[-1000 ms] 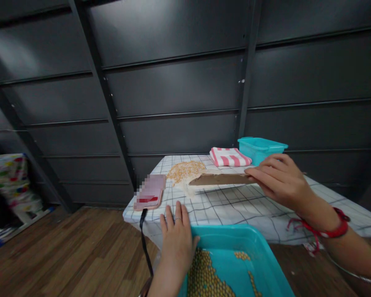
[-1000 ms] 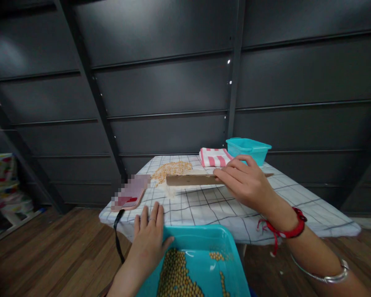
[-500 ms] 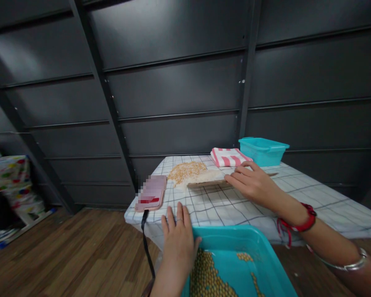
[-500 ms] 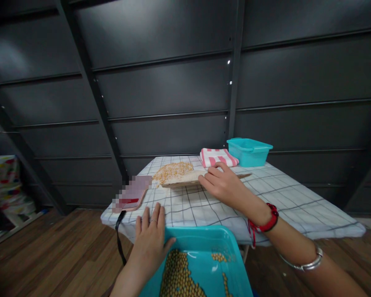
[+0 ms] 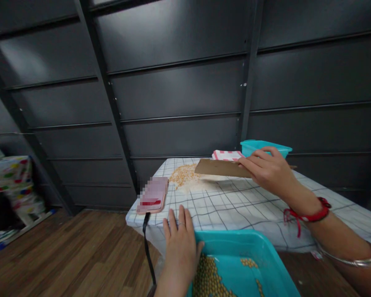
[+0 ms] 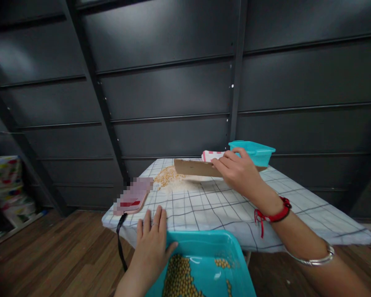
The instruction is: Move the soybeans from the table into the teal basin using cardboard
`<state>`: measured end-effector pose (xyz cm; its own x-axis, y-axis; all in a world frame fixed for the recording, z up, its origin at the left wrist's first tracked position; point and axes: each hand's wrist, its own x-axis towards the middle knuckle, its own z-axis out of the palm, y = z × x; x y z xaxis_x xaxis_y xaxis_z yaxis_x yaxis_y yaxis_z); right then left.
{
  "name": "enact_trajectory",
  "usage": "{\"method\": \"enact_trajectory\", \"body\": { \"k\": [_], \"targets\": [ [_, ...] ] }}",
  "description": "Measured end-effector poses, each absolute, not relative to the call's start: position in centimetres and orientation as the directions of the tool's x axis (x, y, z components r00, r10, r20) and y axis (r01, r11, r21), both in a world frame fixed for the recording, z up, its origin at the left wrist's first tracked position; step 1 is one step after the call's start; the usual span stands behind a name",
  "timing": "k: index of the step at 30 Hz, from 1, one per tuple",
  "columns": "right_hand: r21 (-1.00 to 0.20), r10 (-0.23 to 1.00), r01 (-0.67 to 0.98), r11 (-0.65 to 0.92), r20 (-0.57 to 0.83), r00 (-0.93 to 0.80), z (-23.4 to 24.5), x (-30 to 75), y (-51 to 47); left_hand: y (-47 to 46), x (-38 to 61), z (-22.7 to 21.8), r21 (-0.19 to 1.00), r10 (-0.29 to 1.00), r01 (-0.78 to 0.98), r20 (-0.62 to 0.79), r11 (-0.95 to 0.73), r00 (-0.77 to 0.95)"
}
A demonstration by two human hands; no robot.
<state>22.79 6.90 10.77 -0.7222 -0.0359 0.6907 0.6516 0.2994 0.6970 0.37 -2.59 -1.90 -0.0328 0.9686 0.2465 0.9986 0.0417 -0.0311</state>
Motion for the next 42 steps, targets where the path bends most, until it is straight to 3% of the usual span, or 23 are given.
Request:
{"method": "enact_trajectory", "body": {
  "k": [4,8,13,18,28,34,42],
  "targets": [
    [0.615,0.099,0.676,0.406,0.705,-0.702,10.8,21.5,10.6,-2.5,0.1,-2.3,-0.037,0.956,0.999,0.294,0.027,-0.015],
    [0.585,0.121,0.674,0.452,0.708,-0.696,10.9,20.2,13.5,-2.4,0.1,-2.4,-0.047,0.955,0.999,0.297,0.019,-0.005],
    [0.543,0.101,0.659,0.521,0.727,-0.679,10.4,20.1,14.3,-2.2,0.4,-2.0,-0.055,0.966,0.997,0.255,0.051,-0.035],
    [0.517,0.042,0.61,0.6,0.742,-0.67,9.8,21.7,13.8,-2.0,0.5,-2.8,-0.081,0.948,0.997,0.319,0.016,0.01],
    [0.539,-0.063,0.536,0.65,0.741,-0.669,10.1,23.7,12.8,-1.6,0.9,-3.1,-0.127,0.956,0.992,0.293,0.01,0.028],
    [0.592,-0.038,0.452,0.667,0.633,-0.774,10.1,23.7,12.3,-1.6,1.0,-3.5,-0.141,0.944,0.99,0.329,0.023,0.025],
    [0.586,0.001,0.453,0.672,0.611,-0.792,9.7,23.0,12.0,-1.6,0.7,-3.3,-0.127,0.95,0.992,0.309,0.004,0.036]
  ]
}}
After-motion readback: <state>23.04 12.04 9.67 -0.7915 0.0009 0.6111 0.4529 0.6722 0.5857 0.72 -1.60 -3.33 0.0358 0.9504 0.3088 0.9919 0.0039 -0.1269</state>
